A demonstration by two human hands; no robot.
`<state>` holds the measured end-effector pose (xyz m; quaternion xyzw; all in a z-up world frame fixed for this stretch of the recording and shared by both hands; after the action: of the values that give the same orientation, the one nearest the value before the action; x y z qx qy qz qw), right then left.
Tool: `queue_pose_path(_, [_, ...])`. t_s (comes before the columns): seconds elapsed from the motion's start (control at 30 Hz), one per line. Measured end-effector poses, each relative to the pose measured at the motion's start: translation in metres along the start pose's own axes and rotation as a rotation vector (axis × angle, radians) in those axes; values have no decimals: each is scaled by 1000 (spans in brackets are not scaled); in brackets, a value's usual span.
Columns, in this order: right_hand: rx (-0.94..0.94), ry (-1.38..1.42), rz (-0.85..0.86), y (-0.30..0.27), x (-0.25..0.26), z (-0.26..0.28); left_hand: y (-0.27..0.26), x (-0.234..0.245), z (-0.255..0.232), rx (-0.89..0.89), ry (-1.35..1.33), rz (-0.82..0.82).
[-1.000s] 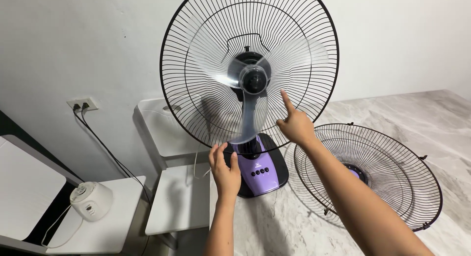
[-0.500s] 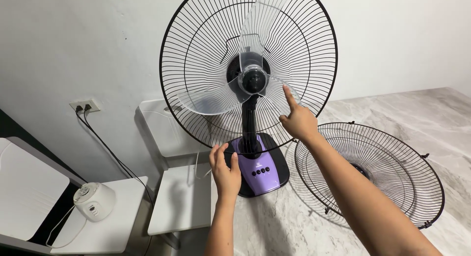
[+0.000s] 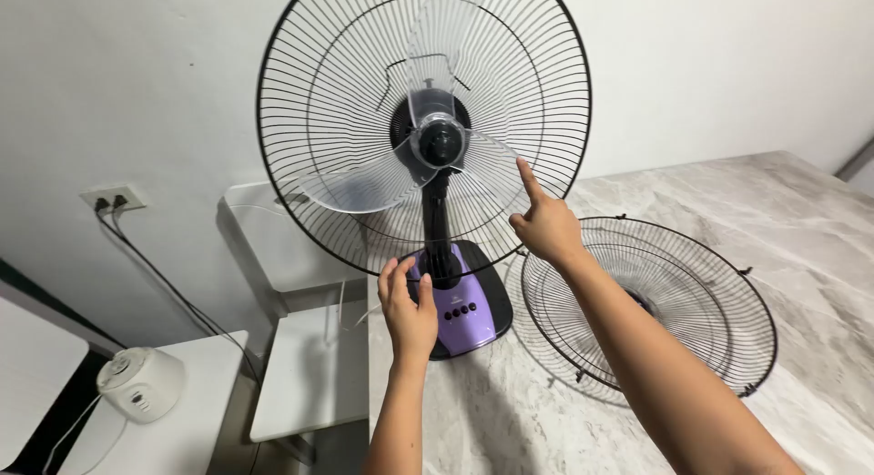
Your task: The person assembles a standing fan by attaching the fan blades to the motor hub, securing them with a nut, and then attaching the front protective cage. The person handles the fan blades, nut, and cage by hand.
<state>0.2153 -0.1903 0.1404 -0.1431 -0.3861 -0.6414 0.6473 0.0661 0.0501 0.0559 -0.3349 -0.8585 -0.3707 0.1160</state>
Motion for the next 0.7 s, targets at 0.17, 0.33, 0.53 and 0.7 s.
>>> queue_pose_path(0.17, [-30, 39, -53, -20, 36, -31, -15, -40, -40, -122, -68, 51])
queue_pose_path(0.33, [-123, 53, -135, -52, 81, -96, -54, -109, -70, -210, -95, 249])
queue_pose_path(0.53, [-213, 105, -186, -106, 115, -185, -123, -204, -107, -330, -165, 515])
queue_pose_path(0.7, [-214, 88, -161, -152, 103, -267, -205, -275, -123, -462, -70, 797])
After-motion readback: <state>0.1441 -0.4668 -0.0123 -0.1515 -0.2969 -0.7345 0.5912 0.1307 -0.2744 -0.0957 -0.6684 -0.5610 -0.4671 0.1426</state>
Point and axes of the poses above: each hand's wrist, its own y-axis towards the middle knuckle, its own x-axis out of the back of the hand, z = x × y, the point moved 10 cm from there along y, towards the middle knuckle, and after that the axes turned 15 degrees about y, right-handed, at the moved point
